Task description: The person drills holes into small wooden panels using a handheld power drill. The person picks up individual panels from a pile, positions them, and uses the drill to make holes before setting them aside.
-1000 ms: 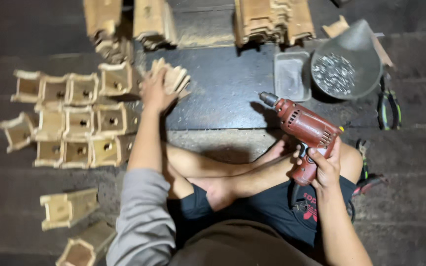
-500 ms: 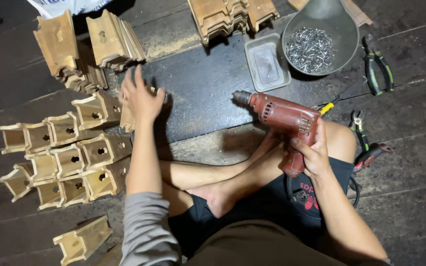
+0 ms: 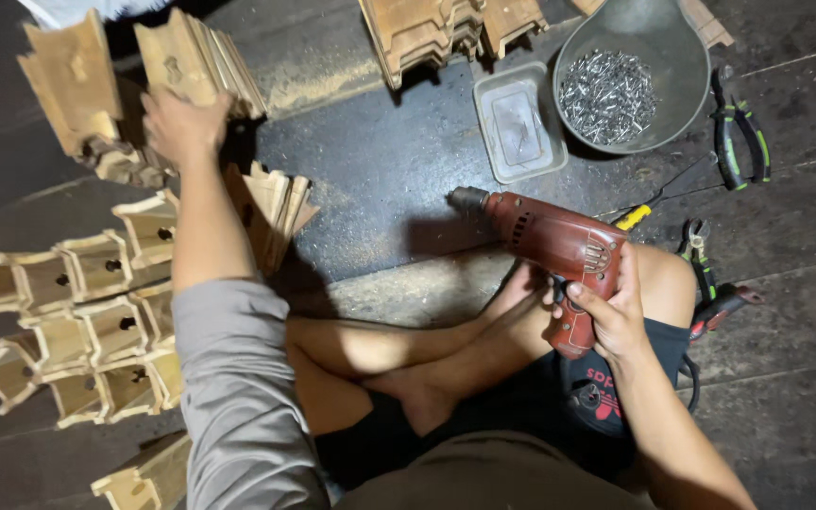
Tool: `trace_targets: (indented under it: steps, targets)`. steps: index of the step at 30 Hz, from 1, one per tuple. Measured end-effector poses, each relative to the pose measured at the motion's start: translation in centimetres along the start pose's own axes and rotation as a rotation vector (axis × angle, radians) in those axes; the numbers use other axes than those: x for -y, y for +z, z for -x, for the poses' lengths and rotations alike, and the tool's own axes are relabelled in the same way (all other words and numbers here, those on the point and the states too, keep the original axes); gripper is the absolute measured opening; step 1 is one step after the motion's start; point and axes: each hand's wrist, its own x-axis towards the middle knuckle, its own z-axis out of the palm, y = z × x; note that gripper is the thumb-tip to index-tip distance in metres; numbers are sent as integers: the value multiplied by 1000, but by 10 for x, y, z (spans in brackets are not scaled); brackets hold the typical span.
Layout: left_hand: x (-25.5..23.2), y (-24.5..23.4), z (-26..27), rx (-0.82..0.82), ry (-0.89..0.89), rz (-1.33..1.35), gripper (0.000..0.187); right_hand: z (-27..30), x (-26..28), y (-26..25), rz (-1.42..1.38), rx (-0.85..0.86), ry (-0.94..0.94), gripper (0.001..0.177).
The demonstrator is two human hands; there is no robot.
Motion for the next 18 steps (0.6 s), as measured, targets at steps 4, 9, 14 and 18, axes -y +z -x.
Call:
trace_targets:
  steps: [4,9,14,18]
  targets:
    - [1,15,-15,-23,-47,19,102,-2,-3,-1,32,-21,13,73]
    - [-5,12,-4,-162,-35,194,89,0,-2,-2,49,-14,21,71]
    - [-43,-35,125,-136,317,291,98,1,-4,-3,25,-38,28,71]
    - [-53,-6,238,20,398,291,96,-1,-4,3,39,-64,-12,71]
